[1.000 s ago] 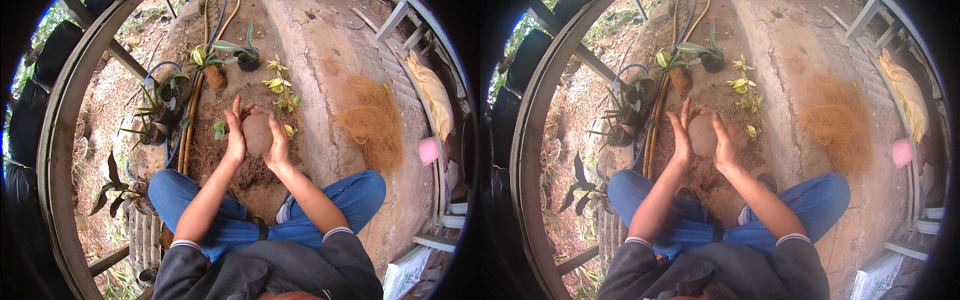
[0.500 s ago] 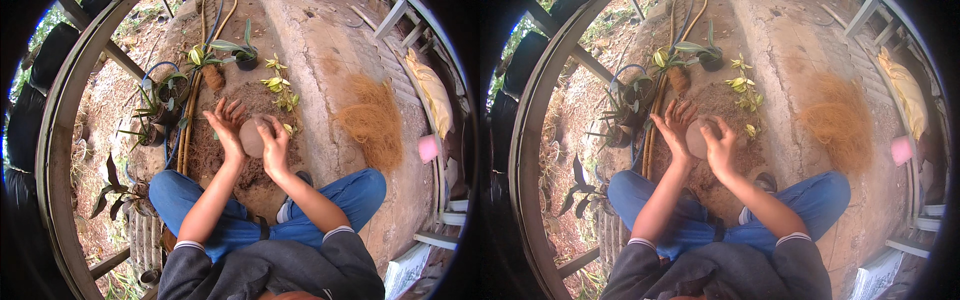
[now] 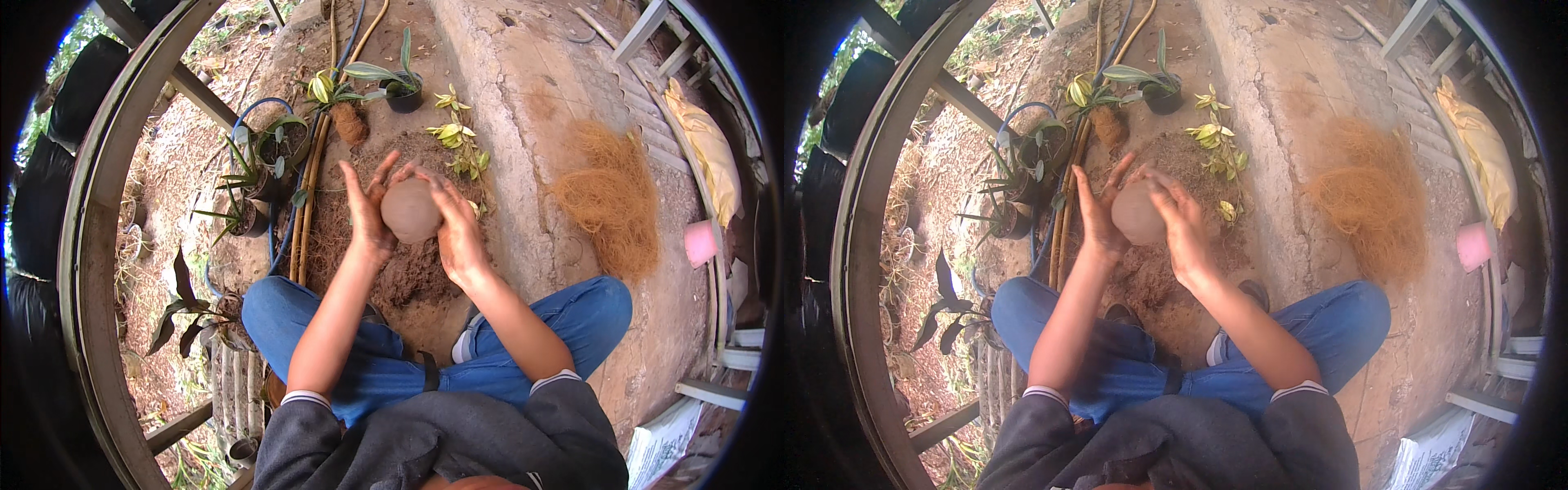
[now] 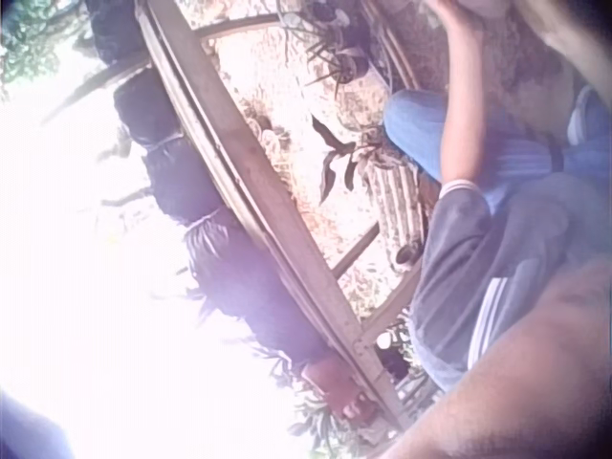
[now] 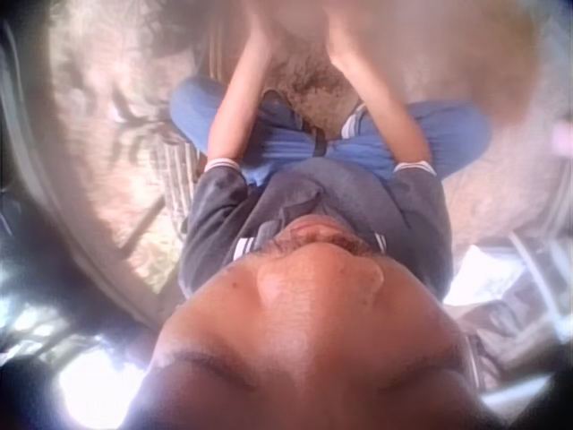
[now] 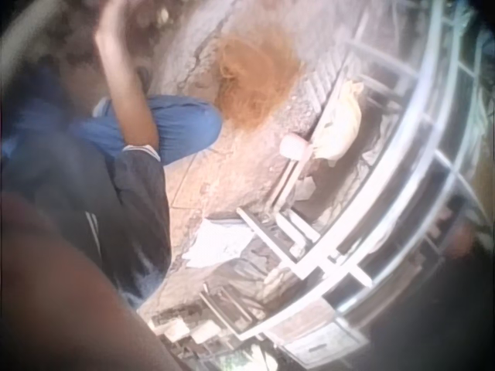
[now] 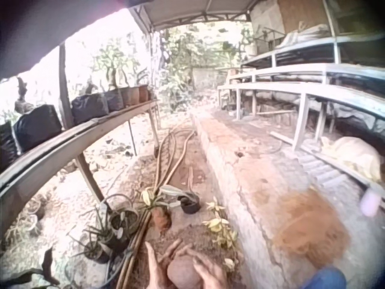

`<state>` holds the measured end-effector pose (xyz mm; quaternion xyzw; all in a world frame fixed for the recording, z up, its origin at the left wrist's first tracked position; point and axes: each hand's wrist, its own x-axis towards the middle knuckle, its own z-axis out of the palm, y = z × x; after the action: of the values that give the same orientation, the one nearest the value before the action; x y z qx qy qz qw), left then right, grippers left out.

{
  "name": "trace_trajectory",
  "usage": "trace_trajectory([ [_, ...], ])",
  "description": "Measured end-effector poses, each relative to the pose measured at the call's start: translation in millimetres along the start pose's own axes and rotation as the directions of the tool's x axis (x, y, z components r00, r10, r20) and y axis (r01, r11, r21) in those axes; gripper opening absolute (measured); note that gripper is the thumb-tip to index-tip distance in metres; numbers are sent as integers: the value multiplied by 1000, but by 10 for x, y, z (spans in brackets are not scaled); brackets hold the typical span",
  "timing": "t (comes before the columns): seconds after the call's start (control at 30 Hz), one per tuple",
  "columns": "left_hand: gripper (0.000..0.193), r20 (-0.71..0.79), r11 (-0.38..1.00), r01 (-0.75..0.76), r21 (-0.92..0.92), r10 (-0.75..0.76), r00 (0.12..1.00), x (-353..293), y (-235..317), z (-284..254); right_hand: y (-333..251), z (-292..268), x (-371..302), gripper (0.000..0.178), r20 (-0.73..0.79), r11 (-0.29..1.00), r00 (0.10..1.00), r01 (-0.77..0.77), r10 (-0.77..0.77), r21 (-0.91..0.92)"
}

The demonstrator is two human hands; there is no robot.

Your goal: The person sits cross-legged on the ground and shapes a lump of clay into a smooth, round ball using both hands. They repeatedly roll and press the clay between their palms to refine its spherical shape. The person briefly picks up a leaf to wipe the surface of the clay ball before continuing to shape it.

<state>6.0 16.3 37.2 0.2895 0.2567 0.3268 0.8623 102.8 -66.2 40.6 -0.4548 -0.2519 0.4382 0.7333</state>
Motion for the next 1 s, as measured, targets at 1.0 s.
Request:
trace_trajectory([
  [1.0,80,27,919,-335,208,337,941,-50,-62,67,-150,74,85,56,78,964,997,10,12,-267],
])
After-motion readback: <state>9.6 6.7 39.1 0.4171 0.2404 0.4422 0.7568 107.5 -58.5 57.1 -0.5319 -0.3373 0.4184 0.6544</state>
